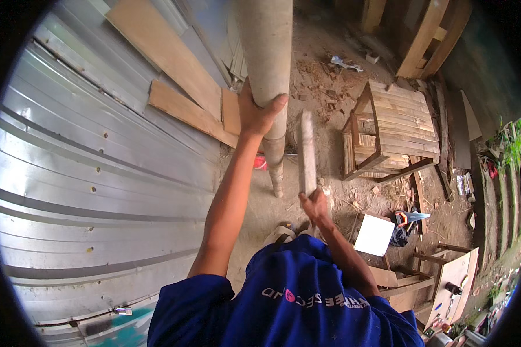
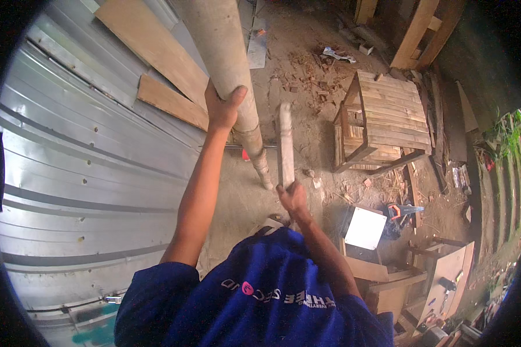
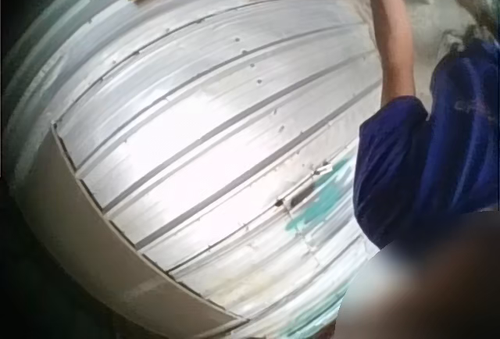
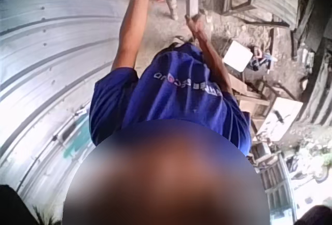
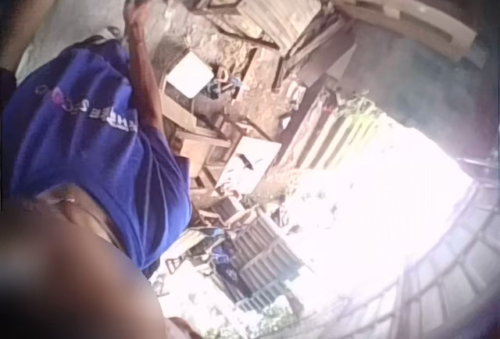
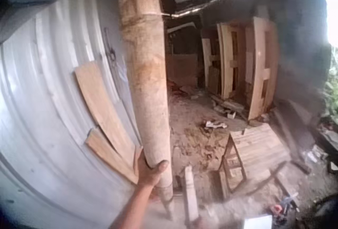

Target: The person holds a long bamboo pole vertically and repeatedly strikes it with a wooden wedge to split it lengthwise. The person rotates the pole and continues the splitting process along its length.

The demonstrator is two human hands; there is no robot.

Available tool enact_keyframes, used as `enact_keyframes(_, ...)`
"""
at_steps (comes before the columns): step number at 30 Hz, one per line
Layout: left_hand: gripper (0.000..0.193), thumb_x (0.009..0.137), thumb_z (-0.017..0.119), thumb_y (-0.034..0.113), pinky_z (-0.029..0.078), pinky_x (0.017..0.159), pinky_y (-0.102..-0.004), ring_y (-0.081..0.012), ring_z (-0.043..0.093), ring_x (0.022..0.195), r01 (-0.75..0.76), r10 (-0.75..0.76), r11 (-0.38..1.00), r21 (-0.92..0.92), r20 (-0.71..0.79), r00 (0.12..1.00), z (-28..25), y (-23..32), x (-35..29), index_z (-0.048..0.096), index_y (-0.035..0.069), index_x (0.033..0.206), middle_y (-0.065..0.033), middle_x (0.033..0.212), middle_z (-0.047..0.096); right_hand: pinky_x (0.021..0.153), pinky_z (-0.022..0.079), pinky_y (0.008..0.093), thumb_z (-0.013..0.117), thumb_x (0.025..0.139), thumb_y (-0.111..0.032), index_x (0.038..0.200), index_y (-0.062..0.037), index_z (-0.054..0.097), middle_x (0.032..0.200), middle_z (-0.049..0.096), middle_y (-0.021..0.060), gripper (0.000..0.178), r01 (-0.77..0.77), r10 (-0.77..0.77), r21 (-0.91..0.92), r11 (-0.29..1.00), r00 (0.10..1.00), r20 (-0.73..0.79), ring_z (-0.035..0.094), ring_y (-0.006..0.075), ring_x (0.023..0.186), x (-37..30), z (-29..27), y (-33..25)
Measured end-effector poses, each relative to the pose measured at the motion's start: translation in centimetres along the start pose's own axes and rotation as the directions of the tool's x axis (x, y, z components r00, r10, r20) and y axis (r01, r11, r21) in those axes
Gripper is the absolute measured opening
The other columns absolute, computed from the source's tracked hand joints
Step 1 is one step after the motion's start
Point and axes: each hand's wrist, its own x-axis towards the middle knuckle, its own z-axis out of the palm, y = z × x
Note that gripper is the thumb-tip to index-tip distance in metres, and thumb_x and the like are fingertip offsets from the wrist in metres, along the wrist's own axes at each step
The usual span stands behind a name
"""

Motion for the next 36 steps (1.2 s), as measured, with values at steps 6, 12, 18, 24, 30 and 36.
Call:
enact_keyframes(6,0.076,0.077,0.079,0.049,0.047,0.090,-0.0362,-0.0210,0.059,0.106,0.066,-0.067,0.998,-0.017,-0.073,0.995,-1.8,-1.2,1.8,0.053,-0.004,0.125,-0.0130,0.116,0.062,0.080,0.051,0.0362,0.070,0.082,-0.013,0.116,0.0092,0.055,0.093,0.067,0.0177,0.044,0.519,-0.485,0.368,0.772,0.854,-0.187,0.062,0.0191,0.085,3.4,-3.3,-0.5)
enact_keyframes(12,0.078,0.073,0.084,0.033,0.046,0.097,-0.0362,-0.0240,0.059,0.111,0.363,-0.374,0.927,0.093,0.158,0.914,-4.4,1.2,5.8,0.051,-0.006,0.131,-0.0150,0.121,0.062,0.086,0.052,0.0400,0.070,0.078,-0.019,0.123,0.0088,0.053,0.100,0.067,0.0243,0.056,0.355,-0.384,0.159,0.921,0.898,0.217,0.067,0.0322,0.094,-0.8,-3.7,3.3)
enact_keyframes(18,0.077,0.075,0.084,0.037,0.044,0.102,-0.0389,-0.0282,0.057,0.120,0.276,-0.453,0.812,0.514,0.258,0.853,-5.6,3.5,8.5,0.053,-0.007,0.131,-0.0199,0.126,0.062,0.087,0.052,0.0462,0.071,0.075,-0.022,0.129,0.0071,0.051,0.106,0.063,0.0321,0.065,0.556,-0.522,0.005,0.831,0.778,0.351,0.064,0.0449,0.102,0.6,-1.7,0.4)
enact_keyframes(24,0.085,0.067,0.085,0.046,0.049,0.098,-0.0375,-0.0293,0.063,0.115,0.141,-0.375,0.747,0.650,0.236,0.897,-5.4,4.3,7.6,0.056,-0.005,0.129,-0.0221,0.123,0.065,0.079,0.054,0.0464,0.073,0.078,-0.025,0.121,0.0107,0.053,0.101,0.066,0.0309,0.059,0.628,-0.533,-0.136,0.766,0.739,0.412,0.068,0.0434,0.091,5.0,2.0,-3.8)
enact_keyframes(30,0.089,0.064,0.084,0.051,0.051,0.096,-0.0366,-0.0318,0.066,0.112,0.169,-0.381,0.722,0.671,0.181,0.907,-6.3,4.8,6.8,0.057,-0.003,0.130,-0.0228,0.118,0.067,0.078,0.054,0.0474,0.074,0.079,-0.026,0.110,0.0084,0.060,0.090,0.067,0.0304,0.048,0.610,-0.563,-0.027,0.792,0.747,0.354,0.068,0.0428,0.088,5.2,2.5,-4.5)
enact_keyframes(36,0.088,0.066,0.085,0.049,0.049,0.099,-0.0396,-0.0302,0.062,0.117,0.161,-0.418,0.668,0.726,0.188,0.889,-6.0,5.9,6.6,0.055,-0.004,0.129,-0.0223,0.123,0.064,0.078,0.054,0.0480,0.073,0.078,-0.031,0.100,0.0078,0.064,0.083,0.067,0.0306,0.045,0.476,-0.275,-0.308,0.824,0.810,0.519,0.067,0.0461,0.087,5.3,3.5,-5.7)
